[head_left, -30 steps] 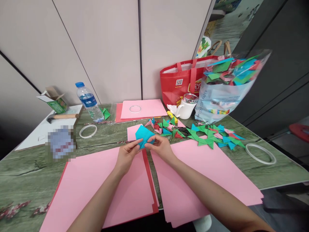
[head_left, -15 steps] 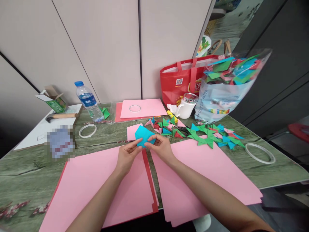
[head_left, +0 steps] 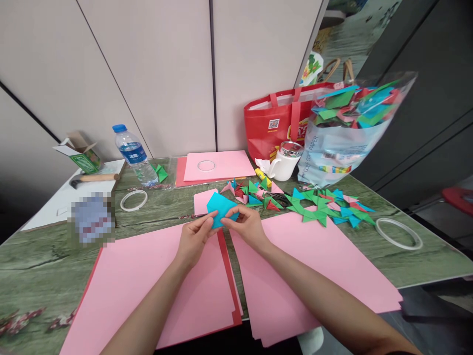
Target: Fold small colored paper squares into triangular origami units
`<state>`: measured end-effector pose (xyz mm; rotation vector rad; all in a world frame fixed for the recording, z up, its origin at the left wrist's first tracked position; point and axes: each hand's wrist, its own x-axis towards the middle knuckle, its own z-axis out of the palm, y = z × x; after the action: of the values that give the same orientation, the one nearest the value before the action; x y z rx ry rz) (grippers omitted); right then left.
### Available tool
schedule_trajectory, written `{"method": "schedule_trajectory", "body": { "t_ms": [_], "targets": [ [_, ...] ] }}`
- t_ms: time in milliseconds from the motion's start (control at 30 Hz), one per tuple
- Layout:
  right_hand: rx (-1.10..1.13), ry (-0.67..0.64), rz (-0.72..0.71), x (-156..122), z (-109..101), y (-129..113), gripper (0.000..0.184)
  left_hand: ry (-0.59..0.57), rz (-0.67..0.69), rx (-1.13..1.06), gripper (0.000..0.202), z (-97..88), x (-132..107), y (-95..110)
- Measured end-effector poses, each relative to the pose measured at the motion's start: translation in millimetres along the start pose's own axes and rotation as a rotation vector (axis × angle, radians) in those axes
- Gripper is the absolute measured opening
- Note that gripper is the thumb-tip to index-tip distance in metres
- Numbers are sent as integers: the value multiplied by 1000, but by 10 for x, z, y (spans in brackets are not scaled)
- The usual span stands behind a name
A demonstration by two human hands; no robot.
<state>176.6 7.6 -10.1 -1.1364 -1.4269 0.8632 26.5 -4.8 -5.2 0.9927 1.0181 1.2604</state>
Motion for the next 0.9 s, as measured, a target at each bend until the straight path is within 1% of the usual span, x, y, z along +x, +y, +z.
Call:
{"method": "schedule_trajectory", "body": {
  "t_ms": [100, 233, 333, 433, 533, 600, 767, 900],
  "targets": [
    [-2, -4, -19, 0, -5, -3, 17, -59, -4, -20, 35, -18, 7, -20],
    [11, -10, -26, -5, 3, -4, 16, -35, -2, 108, 35, -58, 12, -56],
    [16, -8, -37, -11, 11, 0, 14, -6, 25, 162, 33, -63, 10, -65],
    [17, -11, -35, -14, 12, 8, 13, 19, 45, 193, 27, -44, 0, -46],
    [37, -46, -20, -13, 11, 21, 11, 32, 70, 246, 18, -22, -12, -19],
    [40, -59, -25, -14, 15, 34, 12, 35, 82, 254, 17, -12, -17, -12],
    [58, -74, -54, -29, 54, 85, 16, 59, 74, 226, 21, 0, -21, -28],
    [103, -89, -3, -35, 78, 98, 17, 71, 73, 235, 23, 8, -20, -27]
  ]
}}
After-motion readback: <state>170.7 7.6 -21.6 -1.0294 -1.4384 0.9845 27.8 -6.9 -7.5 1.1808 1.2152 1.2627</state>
